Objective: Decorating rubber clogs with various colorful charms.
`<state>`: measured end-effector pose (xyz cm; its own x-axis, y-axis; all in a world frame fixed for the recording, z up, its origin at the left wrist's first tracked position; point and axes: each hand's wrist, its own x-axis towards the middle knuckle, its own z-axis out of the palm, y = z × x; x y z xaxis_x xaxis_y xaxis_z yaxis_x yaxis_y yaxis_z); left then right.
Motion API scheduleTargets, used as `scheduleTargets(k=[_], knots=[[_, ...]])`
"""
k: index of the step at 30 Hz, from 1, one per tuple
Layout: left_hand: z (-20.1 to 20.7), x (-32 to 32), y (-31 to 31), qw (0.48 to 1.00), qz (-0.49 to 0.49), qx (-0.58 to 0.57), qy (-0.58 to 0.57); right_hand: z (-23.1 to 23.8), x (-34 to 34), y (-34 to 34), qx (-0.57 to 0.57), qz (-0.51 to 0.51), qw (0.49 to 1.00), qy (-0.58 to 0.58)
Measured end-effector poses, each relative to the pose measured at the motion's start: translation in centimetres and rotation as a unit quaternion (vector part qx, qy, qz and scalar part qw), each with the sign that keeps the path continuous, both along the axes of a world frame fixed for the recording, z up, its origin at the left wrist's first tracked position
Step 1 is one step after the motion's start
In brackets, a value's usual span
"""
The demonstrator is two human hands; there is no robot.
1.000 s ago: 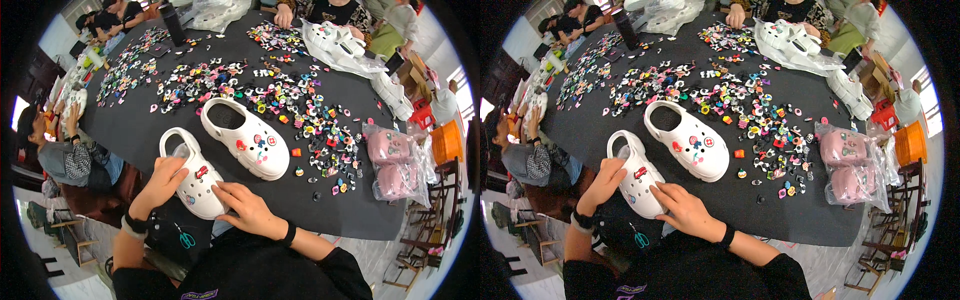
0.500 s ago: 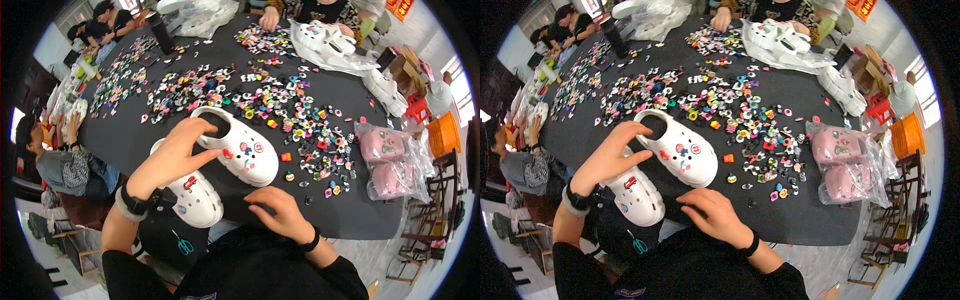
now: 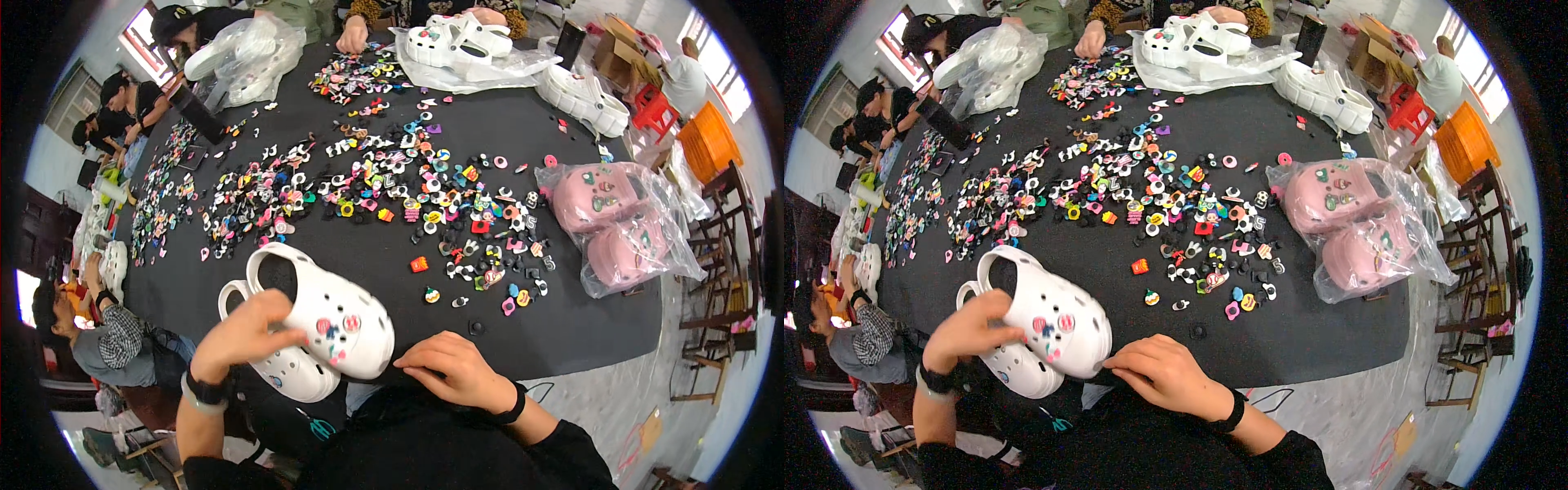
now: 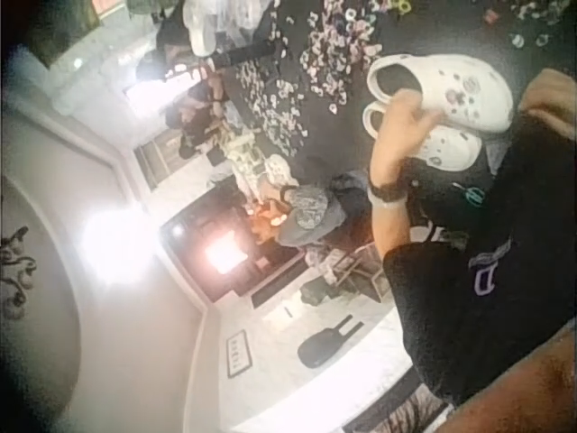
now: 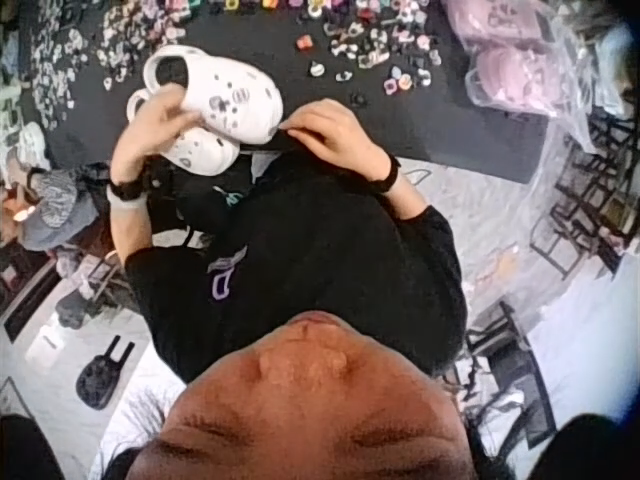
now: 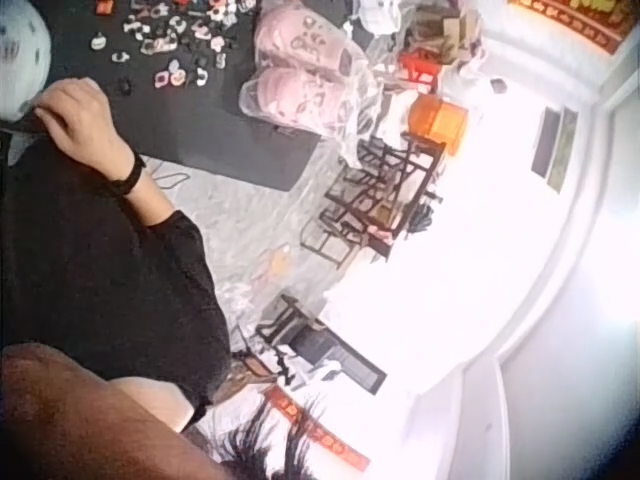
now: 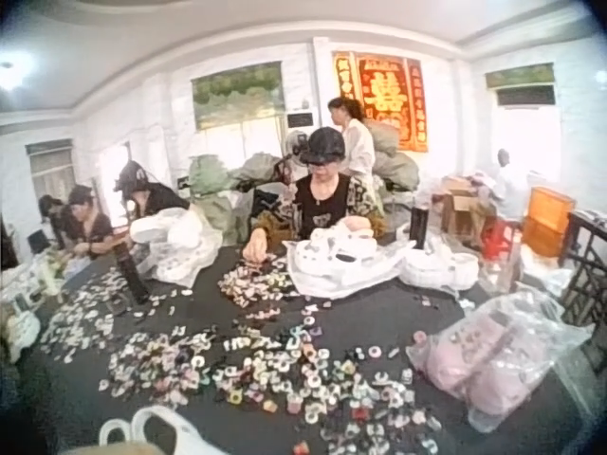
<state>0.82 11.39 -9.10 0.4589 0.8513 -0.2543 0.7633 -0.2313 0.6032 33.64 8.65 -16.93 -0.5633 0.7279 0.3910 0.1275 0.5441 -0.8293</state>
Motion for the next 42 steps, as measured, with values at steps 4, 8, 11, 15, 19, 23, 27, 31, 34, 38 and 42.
scheduleTargets(k=[4,8,11,15,19,23,27,31,34,38,42], knots=[[-2.0,0.8,-1.3,0.999,0.030,0.030,-0.018,0.3,-1.2,0.2,-0.006,0.027,1.000,0.006],[-2.6,1.1,-1.2,0.995,0.063,0.076,0.022,1.0,-3.7,-0.1,0.068,0.031,0.996,-0.043],[-2.4,1.4,-1.2,0.994,0.062,0.090,0.026,1.4,-5.6,0.1,0.116,0.013,0.991,-0.069],[-2.5,0.7,-1.1,0.995,0.060,0.074,0.029,1.1,-6.7,0.2,0.132,-0.005,0.987,-0.096],[-1.8,1.0,-0.2,0.997,0.047,0.056,0.032,1.5,-6.6,0.5,0.101,-0.018,0.988,-0.118],[-1.9,0.7,0.0,0.998,0.038,0.022,0.035,1.7,-6.9,0.4,0.072,-0.008,0.983,-0.168],[-1.9,0.7,0.4,0.993,0.078,-0.080,0.040,2.1,-8.0,0.3,0.095,0.005,0.978,-0.186],[-1.6,1.0,0.8,0.989,0.067,-0.110,0.069,2.6,-9.5,0.4,0.149,-0.012,0.973,-0.175],[-1.8,0.8,1.0,0.992,0.065,-0.108,0.032,2.6,-11.2,1.1,0.204,-0.035,0.962,-0.176],[-2.3,0.5,0.9,0.992,0.057,-0.109,-0.018,2.9,-12.8,1.7,0.227,-0.038,0.946,-0.227],[-2.3,0.2,1.3,0.991,0.049,-0.124,-0.033,3.1,-13.3,1.6,0.236,-0.050,0.926,-0.292]])
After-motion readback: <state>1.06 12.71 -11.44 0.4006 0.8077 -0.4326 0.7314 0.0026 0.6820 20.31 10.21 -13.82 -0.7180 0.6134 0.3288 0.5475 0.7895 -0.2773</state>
